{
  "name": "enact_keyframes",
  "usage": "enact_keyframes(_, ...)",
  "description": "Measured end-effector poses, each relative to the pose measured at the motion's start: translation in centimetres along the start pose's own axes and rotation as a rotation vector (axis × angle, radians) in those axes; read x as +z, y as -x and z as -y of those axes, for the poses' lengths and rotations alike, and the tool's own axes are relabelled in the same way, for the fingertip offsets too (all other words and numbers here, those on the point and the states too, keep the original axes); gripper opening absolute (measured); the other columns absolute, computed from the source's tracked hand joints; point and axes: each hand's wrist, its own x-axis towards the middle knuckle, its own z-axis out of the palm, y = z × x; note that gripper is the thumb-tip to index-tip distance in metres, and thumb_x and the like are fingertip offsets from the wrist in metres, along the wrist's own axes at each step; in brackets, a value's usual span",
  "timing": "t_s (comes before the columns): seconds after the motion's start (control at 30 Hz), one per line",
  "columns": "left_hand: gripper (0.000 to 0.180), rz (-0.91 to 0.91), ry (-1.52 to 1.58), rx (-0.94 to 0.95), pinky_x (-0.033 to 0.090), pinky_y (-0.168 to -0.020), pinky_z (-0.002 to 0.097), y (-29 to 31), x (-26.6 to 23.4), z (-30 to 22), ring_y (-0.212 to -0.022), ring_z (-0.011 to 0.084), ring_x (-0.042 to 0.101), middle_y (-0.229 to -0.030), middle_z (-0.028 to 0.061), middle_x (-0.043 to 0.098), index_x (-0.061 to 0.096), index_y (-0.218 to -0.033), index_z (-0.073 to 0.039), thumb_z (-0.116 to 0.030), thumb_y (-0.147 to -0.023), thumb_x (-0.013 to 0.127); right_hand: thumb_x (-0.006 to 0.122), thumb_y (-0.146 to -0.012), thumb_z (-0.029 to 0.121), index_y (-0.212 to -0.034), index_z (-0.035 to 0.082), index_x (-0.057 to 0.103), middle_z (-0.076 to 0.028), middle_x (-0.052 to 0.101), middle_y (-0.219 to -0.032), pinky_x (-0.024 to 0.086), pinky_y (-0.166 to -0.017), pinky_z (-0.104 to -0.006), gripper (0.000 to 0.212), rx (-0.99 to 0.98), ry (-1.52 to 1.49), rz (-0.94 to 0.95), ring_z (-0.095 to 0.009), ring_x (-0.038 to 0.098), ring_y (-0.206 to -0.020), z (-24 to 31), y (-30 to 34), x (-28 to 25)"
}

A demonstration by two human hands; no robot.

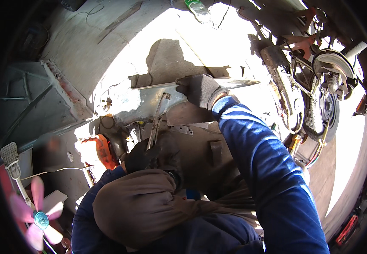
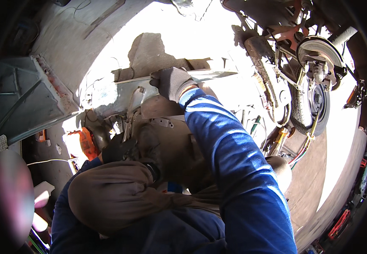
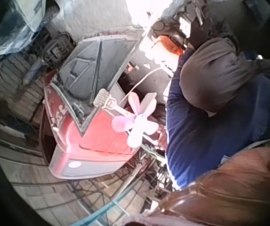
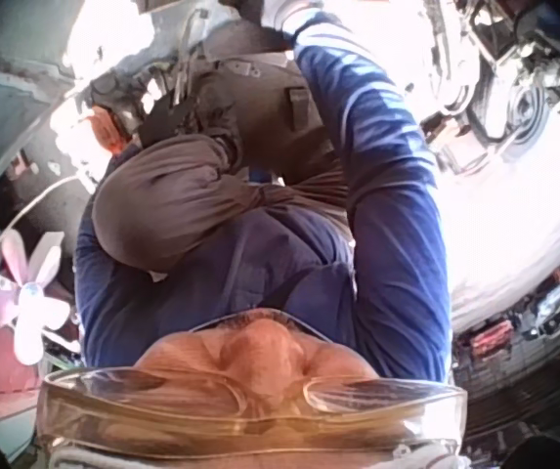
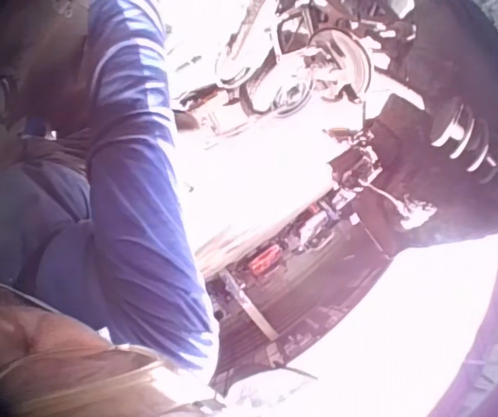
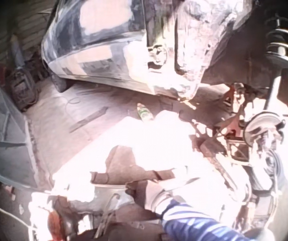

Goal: The person sits on the floor and repeatedly strikes a metal piece with a hammer to shape it. They frequently reposition the metal piece on a wooden block between strikes.

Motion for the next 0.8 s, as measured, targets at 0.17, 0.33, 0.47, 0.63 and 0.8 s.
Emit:
enact_keyframes(0.17, 0.037, 0.06, 0.123, -0.061, 0.055, -0.074, 0.0385, 0.0, 0.1, 1.4, -0.08, 0.021, 0.07, -0.089, 0.0111, 0.072, 0.069, -0.12, 0.001, -0.034, -0.105, 0.071, 0.055, -0.106, 0.057, -0.122, 0.011, 0.08, -0.02, 0.08, -0.108, 0.057, -0.097, -0.0534, 0.055, 0.112, 0.259, 0.174, -0.041, 0.075, -0.112, -1.1, 1.5, -4.4)
enact_keyframes(0.33, 0.036, 0.107, 0.241, -0.13, 0.055, -0.073, 0.0369, -0.1, -0.1, 1.7, -0.079, 0.0188, 0.07, -0.088, 0.0093, 0.072, 0.07, -0.12, 0.0, -0.033, -0.106, 0.071, 0.046, -0.106, 0.068, -0.126, 0.0, 0.076, -0.03, 0.076, -0.122, 0.051, -0.11, -0.051, 0.077, 0.734, 0.207, 0.071, -0.047, 0.07, -0.124, -11.5, 6.7, -9.6)
enact_keyframes(0.47, 0.035, 0.075, 0.153, -0.11, 0.055, -0.07, 0.0341, -0.9, -2.9, 0.1, -0.075, 0.0159, 0.07, -0.087, 0.0071, 0.073, 0.07, -0.117, -0.001, -0.034, -0.105, 0.073, 0.055, -0.103, 0.061, -0.118, -0.002, 0.079, -0.032, 0.075, -0.12, 0.053, -0.105, -0.0501, 0.068, 0.739, 0.029, 0.19, -0.048, 0.07, -0.12, -17.0, 8.0, -7.6)
enact_keyframes(0.63, 0.036, 0.128, 0.12, -0.18, 0.053, -0.065, 0.0306, -5.3, -9.1, -1.4, -0.069, 0.0118, 0.068, -0.084, 0.0043, 0.072, 0.071, -0.11, -0.001, -0.037, -0.105, 0.076, 0.051, -0.112, 0.051, -0.101, 0.0, 0.079, -0.024, 0.078, -0.09, 0.06, -0.084, -0.048, 0.059, 0.43, 0.398, 0.099, -0.038, 0.078, -0.089, -15.2, 12.8, -4.5)
enact_keyframes(0.8, 0.049, 0.225, -0.056, -0.234, 0.053, -0.063, 0.0327, -9.0, -11.8, -1.3, -0.068, 0.013, 0.068, -0.08, 0.0042, 0.072, 0.073, -0.107, -0.002, -0.051, -0.103, 0.076, 0.049, -0.111, 0.054, -0.101, -0.001, 0.078, -0.03, 0.076, -0.093, 0.057, -0.09, -0.052, 0.064, 0.845, -0.129, 0.015, -0.046, 0.076, -0.096, -14.9, 15.5, -2.8)
